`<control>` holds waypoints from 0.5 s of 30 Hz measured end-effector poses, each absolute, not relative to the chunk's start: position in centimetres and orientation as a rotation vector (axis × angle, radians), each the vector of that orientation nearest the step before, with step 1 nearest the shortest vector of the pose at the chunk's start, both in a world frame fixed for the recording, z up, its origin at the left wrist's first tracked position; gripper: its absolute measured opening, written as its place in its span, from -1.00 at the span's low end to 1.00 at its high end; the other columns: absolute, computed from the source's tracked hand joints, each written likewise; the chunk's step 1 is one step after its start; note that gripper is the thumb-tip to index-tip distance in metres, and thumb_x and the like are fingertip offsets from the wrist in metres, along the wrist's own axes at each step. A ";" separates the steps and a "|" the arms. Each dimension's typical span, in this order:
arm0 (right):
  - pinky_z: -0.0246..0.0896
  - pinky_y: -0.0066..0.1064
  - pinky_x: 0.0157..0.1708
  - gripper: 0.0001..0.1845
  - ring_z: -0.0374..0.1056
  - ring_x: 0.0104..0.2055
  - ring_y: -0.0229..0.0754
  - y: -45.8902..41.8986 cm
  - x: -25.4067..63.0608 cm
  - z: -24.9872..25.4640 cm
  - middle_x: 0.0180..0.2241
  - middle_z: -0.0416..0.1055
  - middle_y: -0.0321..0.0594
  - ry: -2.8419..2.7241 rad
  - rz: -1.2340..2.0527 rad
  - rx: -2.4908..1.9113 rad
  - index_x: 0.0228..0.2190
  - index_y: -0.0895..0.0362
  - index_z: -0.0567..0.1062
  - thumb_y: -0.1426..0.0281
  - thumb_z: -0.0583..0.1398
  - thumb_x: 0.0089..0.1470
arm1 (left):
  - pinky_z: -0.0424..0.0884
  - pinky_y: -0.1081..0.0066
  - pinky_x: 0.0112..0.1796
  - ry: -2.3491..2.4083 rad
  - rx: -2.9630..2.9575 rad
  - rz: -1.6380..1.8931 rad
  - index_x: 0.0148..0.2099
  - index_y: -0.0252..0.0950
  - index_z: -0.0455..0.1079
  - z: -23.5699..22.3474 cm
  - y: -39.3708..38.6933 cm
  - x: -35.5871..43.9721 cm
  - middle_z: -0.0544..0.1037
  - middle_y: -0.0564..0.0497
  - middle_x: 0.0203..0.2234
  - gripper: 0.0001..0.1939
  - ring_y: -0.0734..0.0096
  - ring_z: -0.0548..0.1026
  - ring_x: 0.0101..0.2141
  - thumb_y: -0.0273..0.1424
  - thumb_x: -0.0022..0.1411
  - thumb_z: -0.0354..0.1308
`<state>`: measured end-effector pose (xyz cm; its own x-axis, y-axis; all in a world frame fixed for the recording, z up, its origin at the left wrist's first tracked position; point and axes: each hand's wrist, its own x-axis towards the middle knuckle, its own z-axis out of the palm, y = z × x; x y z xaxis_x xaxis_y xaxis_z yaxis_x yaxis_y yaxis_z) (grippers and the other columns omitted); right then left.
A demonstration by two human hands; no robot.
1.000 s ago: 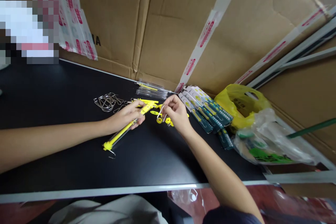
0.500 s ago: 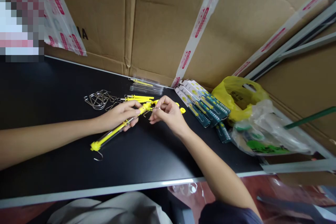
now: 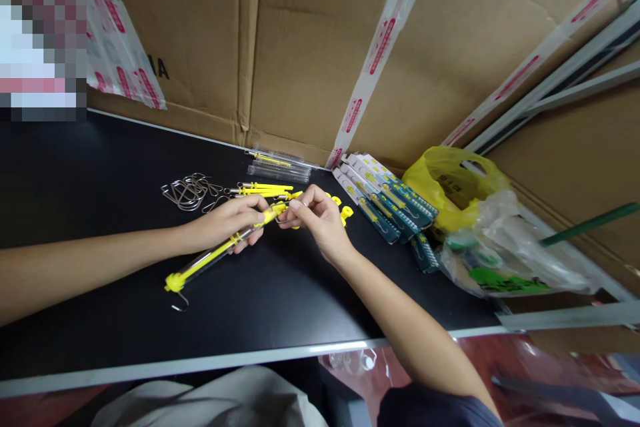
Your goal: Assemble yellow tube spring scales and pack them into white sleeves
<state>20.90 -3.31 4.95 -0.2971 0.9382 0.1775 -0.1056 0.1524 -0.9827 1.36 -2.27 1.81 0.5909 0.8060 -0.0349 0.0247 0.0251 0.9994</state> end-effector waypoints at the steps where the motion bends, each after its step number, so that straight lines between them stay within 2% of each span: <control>1: 0.49 -0.39 -0.41 -0.65 0.45 -0.43 -0.28 -3.4 20.8 4.9 -0.54 0.41 -0.38 -1.475 1.266 -0.860 -0.52 0.11 0.26 0.27 0.32 0.05 | 0.24 0.61 -0.71 0.758 1.434 0.706 -0.27 -0.24 0.15 1.9 -2.3 1.4 0.43 0.17 -0.66 -0.85 0.59 0.33 -0.75 -0.28 0.25 0.01; 7: 0.45 -0.45 -0.57 -0.63 0.39 -0.48 -0.29 -3.6 20.7 4.6 -0.53 0.37 -0.35 -1.628 1.092 -0.941 -0.52 0.10 0.25 0.16 0.26 0.09 | 0.22 0.60 -0.72 0.747 1.443 0.710 -0.30 -0.24 0.15 2.1 -2.4 1.4 0.41 0.17 -0.68 -0.80 0.57 0.33 -0.76 -0.24 0.21 0.05; 15: 0.43 -0.48 -0.55 -0.66 0.35 -0.50 -0.32 -4.1 20.6 4.3 -0.52 0.36 -0.32 -1.712 0.958 -0.934 -0.52 0.11 0.30 0.19 0.21 0.16 | 0.21 0.63 -0.72 0.707 1.432 0.691 -0.29 -0.24 0.16 1.5 -2.2 1.2 0.41 0.18 -0.67 -0.83 0.60 0.32 -0.75 -0.27 0.27 0.02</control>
<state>20.57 -4.05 4.29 -0.2765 0.8940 0.3527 0.1672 0.4062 -0.8984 1.25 -2.17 1.51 0.6229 0.7821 -0.0183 -0.0007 0.0239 0.9997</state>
